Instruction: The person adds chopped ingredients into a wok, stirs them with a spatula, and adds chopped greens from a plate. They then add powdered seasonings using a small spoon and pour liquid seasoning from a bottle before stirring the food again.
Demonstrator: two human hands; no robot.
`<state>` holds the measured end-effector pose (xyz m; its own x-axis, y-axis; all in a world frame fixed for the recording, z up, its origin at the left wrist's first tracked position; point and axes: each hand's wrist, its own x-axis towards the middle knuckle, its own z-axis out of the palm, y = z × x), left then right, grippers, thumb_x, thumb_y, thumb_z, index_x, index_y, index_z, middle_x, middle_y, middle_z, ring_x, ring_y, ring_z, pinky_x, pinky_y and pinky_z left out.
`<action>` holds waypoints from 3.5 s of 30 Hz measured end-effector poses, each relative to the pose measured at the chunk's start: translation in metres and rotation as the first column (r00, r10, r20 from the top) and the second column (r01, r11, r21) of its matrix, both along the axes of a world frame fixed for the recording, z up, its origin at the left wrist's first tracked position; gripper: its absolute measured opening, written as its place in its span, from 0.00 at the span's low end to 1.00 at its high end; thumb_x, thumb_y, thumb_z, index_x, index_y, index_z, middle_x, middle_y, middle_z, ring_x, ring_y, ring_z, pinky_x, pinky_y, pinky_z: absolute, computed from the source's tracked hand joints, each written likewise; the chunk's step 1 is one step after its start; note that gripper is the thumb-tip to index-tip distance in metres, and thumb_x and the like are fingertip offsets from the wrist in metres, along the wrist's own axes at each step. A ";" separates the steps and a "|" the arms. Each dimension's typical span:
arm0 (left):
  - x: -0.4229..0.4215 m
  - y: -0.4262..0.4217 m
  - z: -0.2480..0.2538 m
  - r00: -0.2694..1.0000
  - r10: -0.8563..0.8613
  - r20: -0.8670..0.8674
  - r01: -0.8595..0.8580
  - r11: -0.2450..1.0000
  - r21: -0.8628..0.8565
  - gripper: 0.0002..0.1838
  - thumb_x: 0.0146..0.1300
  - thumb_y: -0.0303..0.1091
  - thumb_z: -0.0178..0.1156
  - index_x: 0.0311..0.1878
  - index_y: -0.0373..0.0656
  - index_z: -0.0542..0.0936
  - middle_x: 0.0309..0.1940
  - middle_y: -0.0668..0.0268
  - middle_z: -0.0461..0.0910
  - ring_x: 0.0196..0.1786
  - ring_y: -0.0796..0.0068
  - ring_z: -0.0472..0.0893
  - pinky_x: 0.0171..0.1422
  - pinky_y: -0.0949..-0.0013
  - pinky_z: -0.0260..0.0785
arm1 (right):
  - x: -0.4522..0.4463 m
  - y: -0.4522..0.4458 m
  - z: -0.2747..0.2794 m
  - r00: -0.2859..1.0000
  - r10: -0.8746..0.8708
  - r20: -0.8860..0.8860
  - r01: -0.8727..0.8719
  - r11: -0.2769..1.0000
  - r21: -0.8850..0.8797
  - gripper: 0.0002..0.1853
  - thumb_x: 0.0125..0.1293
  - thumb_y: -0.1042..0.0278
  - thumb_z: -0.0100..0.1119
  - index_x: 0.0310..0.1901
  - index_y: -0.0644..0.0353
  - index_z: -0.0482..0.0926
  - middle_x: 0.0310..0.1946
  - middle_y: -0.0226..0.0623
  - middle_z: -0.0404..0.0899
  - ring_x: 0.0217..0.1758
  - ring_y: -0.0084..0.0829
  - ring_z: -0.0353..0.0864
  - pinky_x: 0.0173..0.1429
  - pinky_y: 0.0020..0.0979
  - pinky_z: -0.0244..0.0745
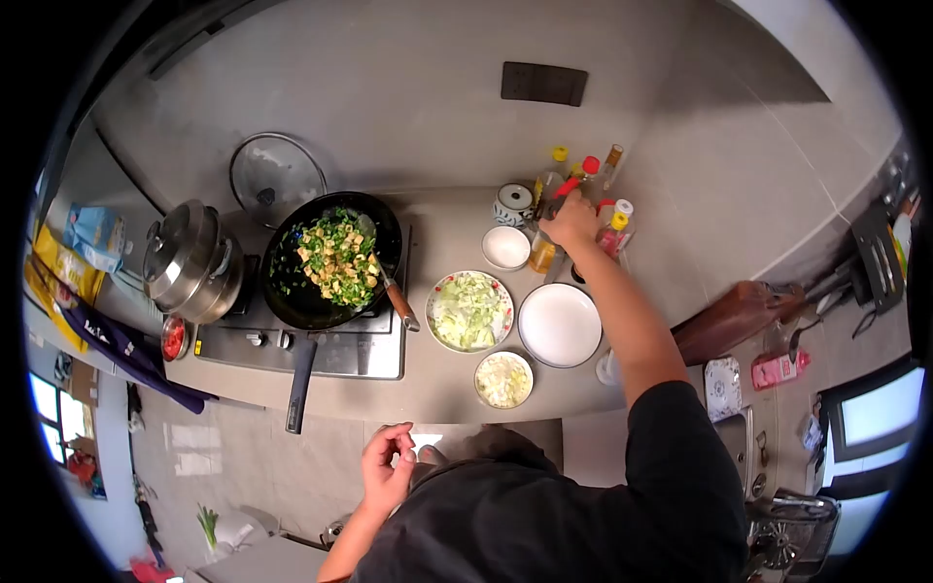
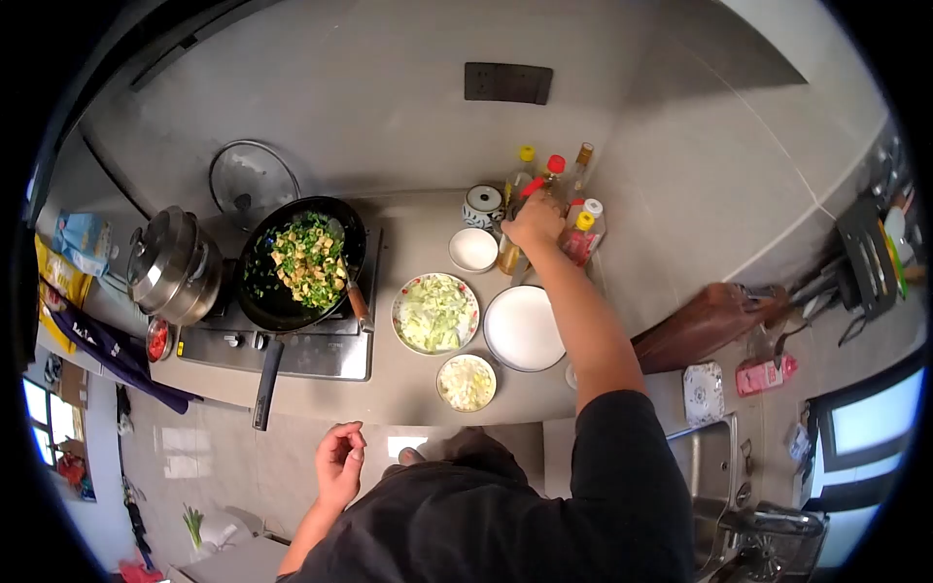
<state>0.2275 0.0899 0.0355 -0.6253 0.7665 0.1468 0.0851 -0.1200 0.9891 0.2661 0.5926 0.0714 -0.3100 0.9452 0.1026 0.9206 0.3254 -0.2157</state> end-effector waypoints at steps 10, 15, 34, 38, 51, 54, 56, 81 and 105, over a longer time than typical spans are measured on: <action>0.008 0.041 0.005 1.000 -0.027 0.011 0.026 1.000 0.017 0.19 0.61 0.20 0.55 0.56 0.35 0.74 0.37 0.67 0.72 0.36 0.81 0.71 0.42 0.77 0.67 | 0.033 0.035 0.014 0.915 0.334 0.228 -0.324 0.943 -0.081 0.41 0.35 0.56 0.76 0.54 0.65 0.73 0.48 0.50 0.81 0.53 0.45 0.81 0.58 0.41 0.76; 0.009 0.048 0.002 0.999 -0.045 -0.024 0.046 0.999 0.012 0.20 0.59 0.19 0.55 0.56 0.34 0.74 0.38 0.67 0.72 0.36 0.81 0.71 0.42 0.77 0.67 | 0.049 0.024 0.037 0.873 0.362 0.327 -0.327 0.932 -0.157 0.38 0.35 0.58 0.75 0.53 0.61 0.77 0.50 0.50 0.80 0.56 0.45 0.79 0.58 0.40 0.76; 0.021 0.015 0.022 0.994 0.075 -0.083 -0.077 0.997 -0.018 0.19 0.61 0.22 0.59 0.57 0.36 0.75 0.38 0.67 0.75 0.32 0.83 0.71 0.38 0.78 0.65 | -0.075 0.099 -0.071 -0.133 -0.684 -0.718 -0.191 0.728 -0.658 0.15 0.69 0.59 0.54 0.53 0.57 0.72 0.47 0.38 0.78 0.45 0.31 0.80 0.42 0.34 0.76; 0.022 -0.001 0.022 0.991 0.124 -0.060 -0.125 0.992 -0.014 0.19 0.61 0.22 0.58 0.57 0.35 0.75 0.37 0.68 0.74 0.32 0.83 0.71 0.38 0.78 0.65 | -0.085 0.142 -0.082 -0.131 -0.454 -0.881 -0.142 0.888 -0.437 0.07 0.71 0.61 0.48 0.45 0.50 0.71 0.33 0.31 0.72 0.32 0.26 0.72 0.31 0.30 0.63; 0.017 -0.006 0.018 0.998 0.052 -0.019 -0.051 0.998 0.033 0.18 0.62 0.23 0.57 0.56 0.35 0.75 0.38 0.67 0.74 0.33 0.82 0.71 0.40 0.77 0.66 | 0.005 0.007 0.110 -0.092 -0.461 -0.883 -0.438 0.815 -0.380 0.08 0.74 0.65 0.46 0.46 0.55 0.74 0.31 0.28 0.74 0.27 0.22 0.68 0.31 0.26 0.63; 0.000 -0.001 0.035 0.986 0.000 -0.166 0.008 0.999 0.050 0.17 0.61 0.25 0.59 0.54 0.34 0.76 0.38 0.65 0.75 0.33 0.80 0.71 0.40 0.76 0.67 | 0.031 -0.038 0.134 -0.010 -0.430 -0.903 -0.499 0.785 -0.368 0.10 0.76 0.64 0.45 0.47 0.57 0.74 0.31 0.30 0.75 0.27 0.22 0.69 0.30 0.26 0.64; -0.016 0.003 0.056 0.962 -0.036 -0.269 0.054 0.997 0.060 0.17 0.60 0.26 0.61 0.53 0.34 0.77 0.38 0.65 0.76 0.32 0.80 0.71 0.39 0.76 0.66 | 0.047 -0.065 0.144 0.075 -0.368 -0.927 -0.539 0.767 -0.348 0.10 0.76 0.63 0.45 0.46 0.58 0.74 0.31 0.29 0.75 0.27 0.21 0.69 0.29 0.24 0.63; -0.146 -0.030 0.193 0.124 -0.432 -0.893 0.657 0.710 -0.252 0.18 0.55 0.33 0.65 0.49 0.40 0.78 0.36 0.57 0.79 0.41 0.53 0.79 0.46 0.56 0.73 | 0.069 -0.433 0.103 0.650 0.319 -0.690 -0.743 0.455 -0.490 0.08 0.68 0.72 0.51 0.31 0.64 0.74 0.21 0.27 0.73 0.26 0.18 0.68 0.33 0.26 0.67; -0.178 -0.053 0.165 0.507 -0.355 -0.785 0.217 0.934 -0.282 0.11 0.59 0.36 0.64 0.37 0.36 0.80 0.29 0.52 0.80 0.36 0.49 0.81 0.39 0.56 0.73 | -0.009 -0.423 0.103 0.655 0.528 -0.541 -0.756 0.449 -0.476 0.10 0.69 0.71 0.52 0.31 0.64 0.78 0.17 0.30 0.76 0.20 0.20 0.71 0.27 0.27 0.66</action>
